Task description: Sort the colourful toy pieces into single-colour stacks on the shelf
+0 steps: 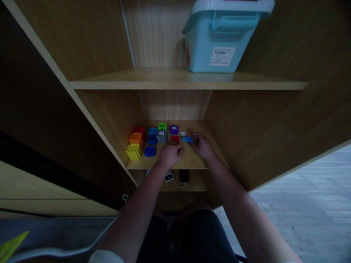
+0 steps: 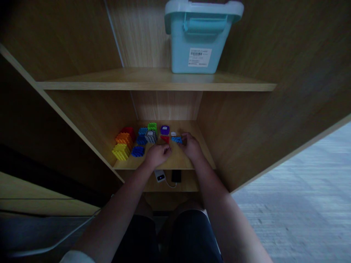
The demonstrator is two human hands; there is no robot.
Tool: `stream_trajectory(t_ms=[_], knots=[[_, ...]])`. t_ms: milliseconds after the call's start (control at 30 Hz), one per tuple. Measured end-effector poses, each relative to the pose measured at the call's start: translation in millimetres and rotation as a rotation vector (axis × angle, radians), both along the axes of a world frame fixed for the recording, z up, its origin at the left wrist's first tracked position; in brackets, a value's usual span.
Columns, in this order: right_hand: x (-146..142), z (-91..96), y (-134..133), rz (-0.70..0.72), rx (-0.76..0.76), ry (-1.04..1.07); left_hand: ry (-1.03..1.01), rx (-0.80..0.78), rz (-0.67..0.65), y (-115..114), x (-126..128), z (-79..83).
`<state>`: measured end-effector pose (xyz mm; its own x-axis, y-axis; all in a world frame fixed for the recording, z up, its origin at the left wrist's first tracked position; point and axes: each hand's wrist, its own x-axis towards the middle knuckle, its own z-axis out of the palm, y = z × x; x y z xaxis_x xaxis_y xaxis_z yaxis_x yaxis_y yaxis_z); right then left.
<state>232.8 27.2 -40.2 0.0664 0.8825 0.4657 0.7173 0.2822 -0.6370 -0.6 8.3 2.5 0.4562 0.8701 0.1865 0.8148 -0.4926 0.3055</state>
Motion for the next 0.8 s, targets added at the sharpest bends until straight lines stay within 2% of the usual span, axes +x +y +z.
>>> stream_trajectory(t_ms=[800], knots=[[0.7, 7.5, -9.0, -0.048, -0.067, -0.031, -0.010, 0.006, -0.007, 0.9, 0.1, -2.5]])
